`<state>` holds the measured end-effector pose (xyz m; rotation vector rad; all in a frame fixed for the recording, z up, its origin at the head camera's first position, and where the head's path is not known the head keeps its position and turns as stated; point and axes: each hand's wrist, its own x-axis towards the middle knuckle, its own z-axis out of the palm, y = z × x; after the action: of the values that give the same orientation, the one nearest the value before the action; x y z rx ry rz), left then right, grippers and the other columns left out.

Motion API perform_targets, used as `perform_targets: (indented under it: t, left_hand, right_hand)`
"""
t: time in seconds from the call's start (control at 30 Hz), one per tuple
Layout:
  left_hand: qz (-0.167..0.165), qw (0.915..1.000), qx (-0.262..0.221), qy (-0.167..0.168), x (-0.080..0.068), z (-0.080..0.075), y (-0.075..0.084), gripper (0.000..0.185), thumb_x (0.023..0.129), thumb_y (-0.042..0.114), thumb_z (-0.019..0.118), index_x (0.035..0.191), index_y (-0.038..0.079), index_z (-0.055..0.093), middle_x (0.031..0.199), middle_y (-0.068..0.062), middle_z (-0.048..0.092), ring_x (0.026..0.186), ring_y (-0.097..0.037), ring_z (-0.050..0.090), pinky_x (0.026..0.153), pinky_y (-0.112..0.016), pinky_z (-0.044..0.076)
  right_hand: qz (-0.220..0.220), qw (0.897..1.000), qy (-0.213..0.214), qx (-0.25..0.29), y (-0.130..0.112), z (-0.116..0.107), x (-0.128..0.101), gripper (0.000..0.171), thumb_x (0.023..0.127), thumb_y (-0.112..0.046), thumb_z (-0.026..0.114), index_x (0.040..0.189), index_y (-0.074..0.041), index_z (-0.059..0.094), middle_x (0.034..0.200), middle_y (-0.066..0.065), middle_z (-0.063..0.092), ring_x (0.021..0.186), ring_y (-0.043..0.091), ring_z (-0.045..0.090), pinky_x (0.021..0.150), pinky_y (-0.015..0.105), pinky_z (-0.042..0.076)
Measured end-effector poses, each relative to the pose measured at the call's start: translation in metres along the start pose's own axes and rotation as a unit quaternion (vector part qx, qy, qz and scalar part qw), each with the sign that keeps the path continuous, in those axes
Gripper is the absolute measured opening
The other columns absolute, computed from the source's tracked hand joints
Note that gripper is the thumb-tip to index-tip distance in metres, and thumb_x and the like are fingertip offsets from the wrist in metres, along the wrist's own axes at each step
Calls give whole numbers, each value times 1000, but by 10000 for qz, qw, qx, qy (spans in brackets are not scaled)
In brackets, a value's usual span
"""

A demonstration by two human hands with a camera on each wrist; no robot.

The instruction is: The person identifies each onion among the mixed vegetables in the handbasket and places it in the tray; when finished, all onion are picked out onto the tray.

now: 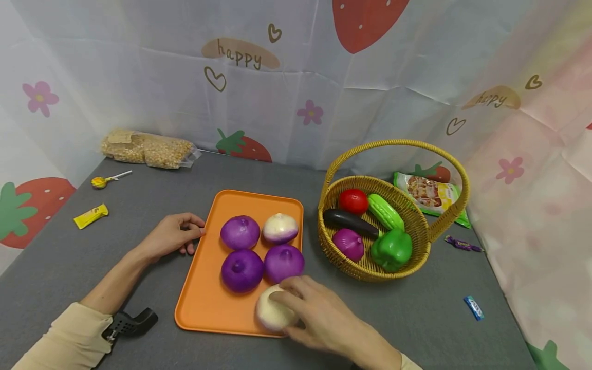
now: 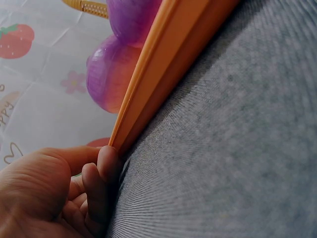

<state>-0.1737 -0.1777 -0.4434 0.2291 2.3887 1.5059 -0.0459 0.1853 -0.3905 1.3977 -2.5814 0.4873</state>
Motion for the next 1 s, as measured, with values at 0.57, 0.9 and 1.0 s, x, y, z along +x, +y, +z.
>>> perform_targets:
  t: [0.57,0.9,1.0]
  left_hand:
    - [-4,10000,-8,-10,0,0,0,31,96,18,62,118,-4,59,90,-14,68,57,-14,63,54,-29,54]
    - [-23,10000,-24,-7,-1,0,0,32,96,20,63,118,-3,59,90,-14,68,57,-14,63,54,-28,54]
    - [-10,10000,-13,7,-1,0,1,32,95,20,63,118,-3,59,90,-14,68,57,-14,63,54,-28,54]
  right_hand:
    - [-68,9973,635,-353,2,3,6,49,68,-8,83,111,-18,63,115,5,59,105,18,60,83,32,55]
    - [132,9963,606,-588,4,4,7,43,70,-18,84,106,-17,63,112,5,59,98,17,61,80,30,54]
    - [180,9959,592,-664,5,5,8,43,70,-17,85,106,-17,62,112,4,58,97,16,60,79,29,54]
